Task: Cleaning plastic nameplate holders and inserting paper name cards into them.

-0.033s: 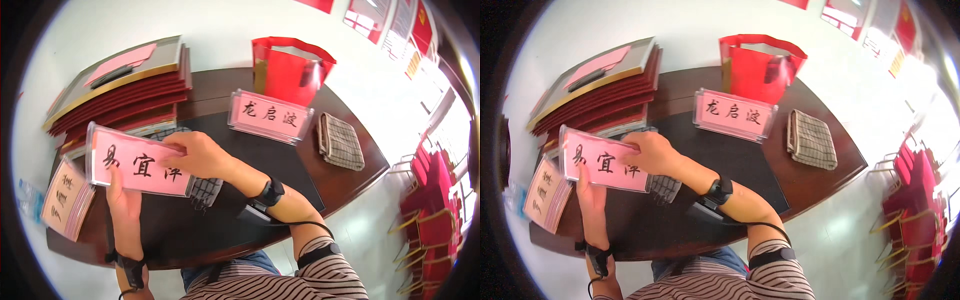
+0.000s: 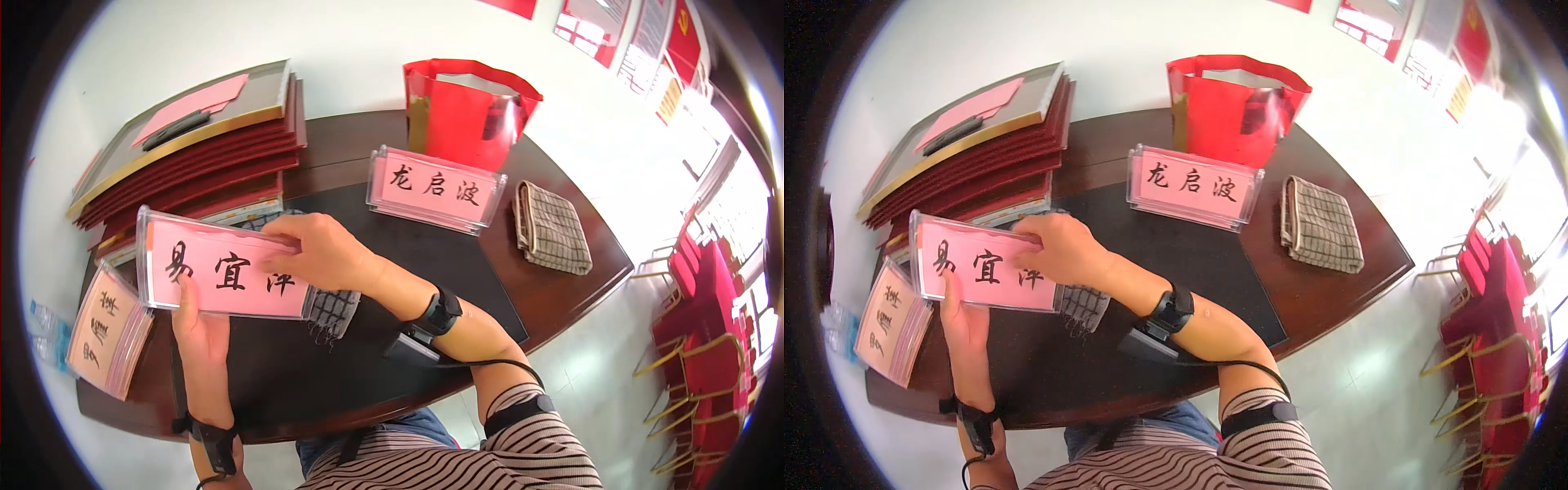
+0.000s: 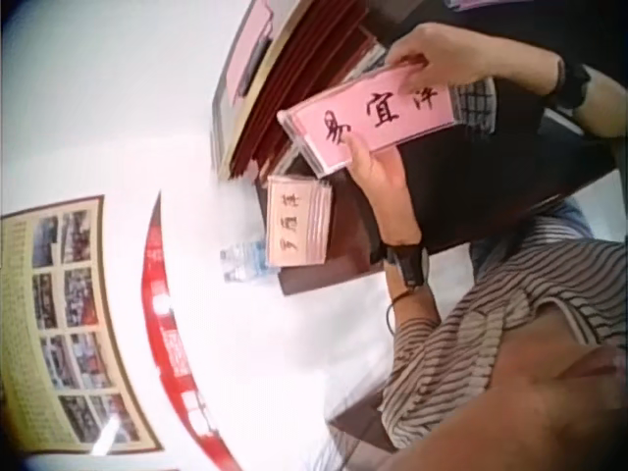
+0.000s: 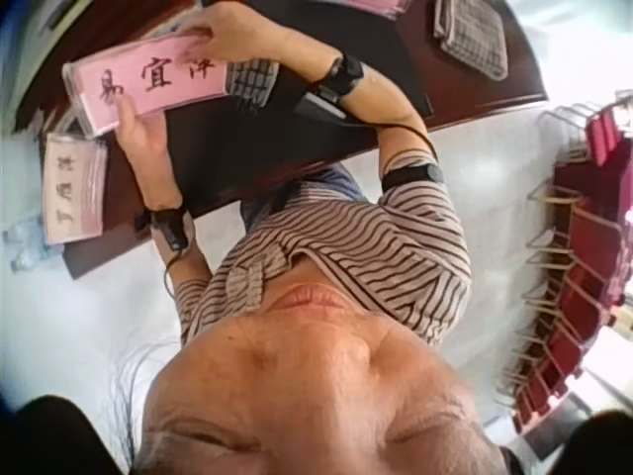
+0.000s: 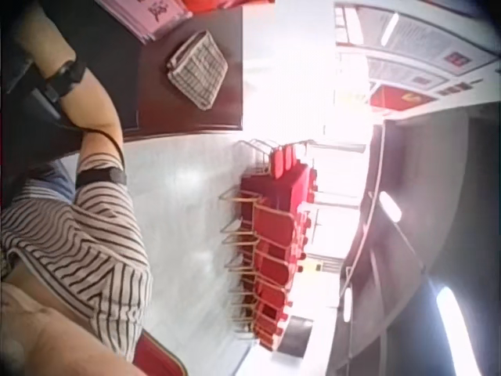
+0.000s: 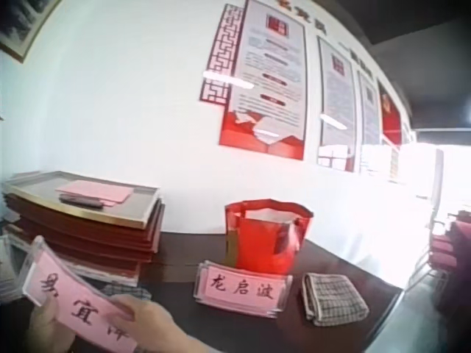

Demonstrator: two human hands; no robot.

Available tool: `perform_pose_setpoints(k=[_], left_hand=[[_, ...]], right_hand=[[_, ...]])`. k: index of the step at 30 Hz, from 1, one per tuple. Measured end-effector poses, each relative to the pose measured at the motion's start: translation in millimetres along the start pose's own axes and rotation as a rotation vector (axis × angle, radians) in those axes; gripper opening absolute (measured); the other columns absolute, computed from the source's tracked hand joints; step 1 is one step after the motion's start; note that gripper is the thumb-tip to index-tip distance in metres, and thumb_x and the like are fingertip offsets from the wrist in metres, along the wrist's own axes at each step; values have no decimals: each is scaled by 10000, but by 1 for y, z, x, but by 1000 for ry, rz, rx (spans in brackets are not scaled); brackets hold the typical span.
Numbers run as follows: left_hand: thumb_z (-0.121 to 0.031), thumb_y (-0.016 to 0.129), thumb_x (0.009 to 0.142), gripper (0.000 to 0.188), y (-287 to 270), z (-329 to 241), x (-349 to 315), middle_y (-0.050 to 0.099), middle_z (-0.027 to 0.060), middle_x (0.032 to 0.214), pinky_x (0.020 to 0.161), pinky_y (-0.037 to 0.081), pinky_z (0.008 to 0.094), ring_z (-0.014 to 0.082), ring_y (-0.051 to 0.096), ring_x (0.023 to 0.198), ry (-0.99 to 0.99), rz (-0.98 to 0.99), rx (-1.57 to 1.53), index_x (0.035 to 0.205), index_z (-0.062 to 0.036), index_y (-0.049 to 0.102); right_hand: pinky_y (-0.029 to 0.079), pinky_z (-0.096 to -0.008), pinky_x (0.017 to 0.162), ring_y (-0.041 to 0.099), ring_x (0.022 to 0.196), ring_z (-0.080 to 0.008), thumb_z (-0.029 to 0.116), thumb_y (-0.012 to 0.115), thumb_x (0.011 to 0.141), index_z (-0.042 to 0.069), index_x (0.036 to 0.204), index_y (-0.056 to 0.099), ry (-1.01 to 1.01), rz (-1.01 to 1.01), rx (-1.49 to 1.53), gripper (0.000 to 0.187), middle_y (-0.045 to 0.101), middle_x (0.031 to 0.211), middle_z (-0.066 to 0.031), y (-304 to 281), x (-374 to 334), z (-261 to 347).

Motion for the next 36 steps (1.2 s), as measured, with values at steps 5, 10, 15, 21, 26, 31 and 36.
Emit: perform_pose_setpoints(k=[5, 10, 15, 21, 26, 31, 36], left_hand=[[-259, 486, 867, 402, 3, 18, -2, 511, 101, 1080, 808, 412, 347, 190, 495, 940, -115, 20, 206, 1179, -13, 426], [-290, 466, 875, 391, 9, 17, -5, 537, 68, 994, 774, 426, 341, 168, 507, 898, -145, 34, 303, 1160, -23, 453], [-185, 454, 886, 235, 8, 22, -8, 566, 49, 830, 682, 456, 285, 136, 541, 714, -242, 8, 292, 1050, -28, 516], [-159, 458, 884, 187, 6, 33, -8, 565, 32, 768, 647, 474, 266, 121, 543, 683, -281, 4, 293, 1010, -45, 539], [-162, 463, 883, 187, 5, 35, -8, 559, 32, 750, 632, 485, 269, 121, 550, 675, -295, -27, 318, 996, -35, 543], [-134, 489, 862, 194, 3, 32, -12, 568, 59, 759, 642, 487, 263, 135, 562, 686, -295, 0, 467, 998, -11, 551], [-145, 537, 831, 268, 11, 32, -12, 575, 86, 836, 676, 491, 277, 158, 581, 731, -433, -67, 363, 1045, 14, 521]], right_hand=[[458, -278, 663, 581, 710, -180, 167, 660, 701, 13, 961, 588, -183, -309, -379, 310, 620, 821, -106, -75, -3, 14], [458, -318, 737, 596, 835, -232, 273, 660, 677, 58, 1020, 596, 156, -450, -474, 410, 621, 915, -137, -195, -21, -25], [441, -284, 758, 582, 810, -165, 176, 684, 701, -9, 983, 595, 340, -380, -757, 349, 624, 873, -114, -236, -49, -55], [432, -298, 783, 580, 852, -204, 163, 696, 677, -3, 979, 597, 432, -259, -704, 358, 620, 898, -127, -236, -63, -103], [419, -361, 830, 556, 953, -282, 290, 662, 684, 95, 1043, 584, 547, -167, -841, 416, 598, 991, -139, -227, -63, -116], [418, -390, 828, 561, 940, -285, 289, 572, 712, 114, 1033, 583, 621, -99, -849, 366, 602, 977, -141, -210, -53, -111], [355, -410, 905, 473, 1031, -316, 244, 643, 701, 68, 1097, 539, 166, -340, -1066, 445, 539, 1091, -152, -207, -52, -85]])
Point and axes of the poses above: each hand's wrist, its own x-axis towards the middle knuckle, its own y-axis out of the palm, z = x × y, the point moved 6 cm from there along x, towards the middle knuckle
